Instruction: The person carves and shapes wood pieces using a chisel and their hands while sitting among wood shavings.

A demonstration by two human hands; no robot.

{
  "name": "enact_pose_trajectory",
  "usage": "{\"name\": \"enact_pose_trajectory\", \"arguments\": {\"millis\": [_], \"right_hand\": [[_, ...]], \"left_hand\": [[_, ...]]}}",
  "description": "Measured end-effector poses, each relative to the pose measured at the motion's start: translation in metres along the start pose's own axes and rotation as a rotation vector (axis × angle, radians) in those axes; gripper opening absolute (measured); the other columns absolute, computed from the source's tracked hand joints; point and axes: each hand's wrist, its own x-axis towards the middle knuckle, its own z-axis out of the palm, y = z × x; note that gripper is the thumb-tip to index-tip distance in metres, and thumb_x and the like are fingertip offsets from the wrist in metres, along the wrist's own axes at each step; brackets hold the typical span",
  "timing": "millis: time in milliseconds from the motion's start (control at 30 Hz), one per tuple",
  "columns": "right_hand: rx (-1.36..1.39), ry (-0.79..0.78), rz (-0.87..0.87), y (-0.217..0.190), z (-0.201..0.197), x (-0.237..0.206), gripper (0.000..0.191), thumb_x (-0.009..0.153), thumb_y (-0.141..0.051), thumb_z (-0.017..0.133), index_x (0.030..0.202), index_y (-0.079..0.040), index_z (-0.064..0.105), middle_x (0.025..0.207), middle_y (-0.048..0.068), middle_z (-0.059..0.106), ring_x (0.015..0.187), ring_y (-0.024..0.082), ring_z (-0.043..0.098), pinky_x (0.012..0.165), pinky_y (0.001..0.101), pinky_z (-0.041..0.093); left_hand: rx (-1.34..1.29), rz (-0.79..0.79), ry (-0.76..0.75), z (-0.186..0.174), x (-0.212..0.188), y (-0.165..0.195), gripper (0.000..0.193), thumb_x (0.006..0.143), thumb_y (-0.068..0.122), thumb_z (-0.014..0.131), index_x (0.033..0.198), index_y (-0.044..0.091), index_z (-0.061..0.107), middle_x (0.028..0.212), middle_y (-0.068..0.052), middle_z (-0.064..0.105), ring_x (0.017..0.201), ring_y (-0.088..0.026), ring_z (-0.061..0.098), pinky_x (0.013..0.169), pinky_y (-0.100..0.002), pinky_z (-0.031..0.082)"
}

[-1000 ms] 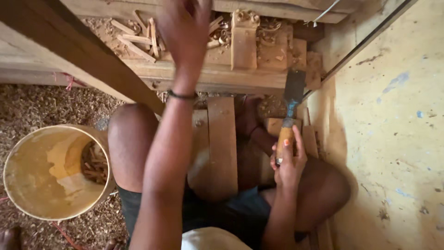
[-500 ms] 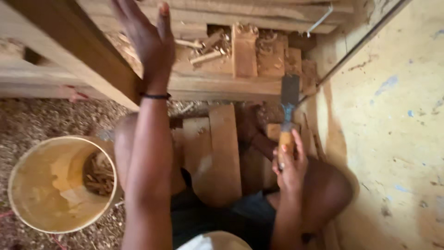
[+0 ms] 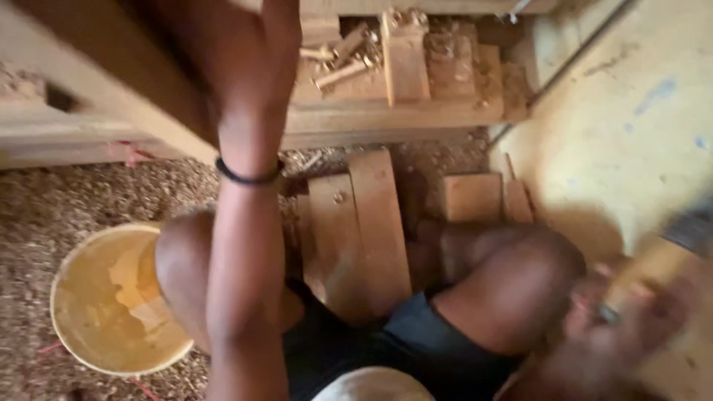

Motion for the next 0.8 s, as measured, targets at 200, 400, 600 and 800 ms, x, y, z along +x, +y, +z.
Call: {"name": "enact_pose_trajectory", "arguments": {"millis": [200,400,600,800], "right_hand": [[0.261,-0.281,-0.030,0.063,0.048,0.089,0.067,0.099,-0.014,0.066,0.162,-0.008,0.042,0.092,0.018,0.064,0.063,0.025,0.062,0.059,0.0409,0.058],[0.205,-0.086,0.226,0.082,0.061,0.110,0.038,0.105,0.001,0.061,0.140,0.000,0.048,0.094,0.013,0.063,0.075,0.024,0.063,0.066,0.0450,0.058],[0.068,-0.251,0.181,0.086,0.036,0.032,0.037,0.099,0.000,0.066,0.131,-0.002,0.049,0.087,0.012,0.064,0.072,0.022,0.065,0.066,0.0397,0.059],[-0.336,-0.312,-0.005,0.062,-0.008,-0.009,0.032,0.097,0.005,0.068,0.125,0.005,0.051,0.095,0.015,0.067,0.084,0.023,0.070,0.078,0.0336,0.058]], "left_hand": [[-0.185,-0.032,0.451,0.013,0.041,0.005,0.072,0.097,0.063,0.051,0.138,0.004,0.041,0.159,-0.022,0.033,0.144,-0.040,0.041,0.116,-0.048,0.039],[-0.255,-0.021,0.458,-0.002,0.045,0.019,0.057,0.102,0.057,0.053,0.134,0.010,0.049,0.159,-0.016,0.037,0.147,-0.037,0.042,0.117,-0.047,0.043],[-0.090,0.075,0.224,0.001,-0.004,0.022,0.045,0.111,0.048,0.058,0.129,0.007,0.054,0.153,-0.017,0.041,0.147,-0.038,0.041,0.120,-0.048,0.044],[-0.443,0.256,0.105,0.024,-0.055,0.015,0.040,0.110,0.044,0.061,0.123,0.006,0.060,0.139,-0.013,0.058,0.138,-0.032,0.052,0.119,-0.044,0.042]]}}
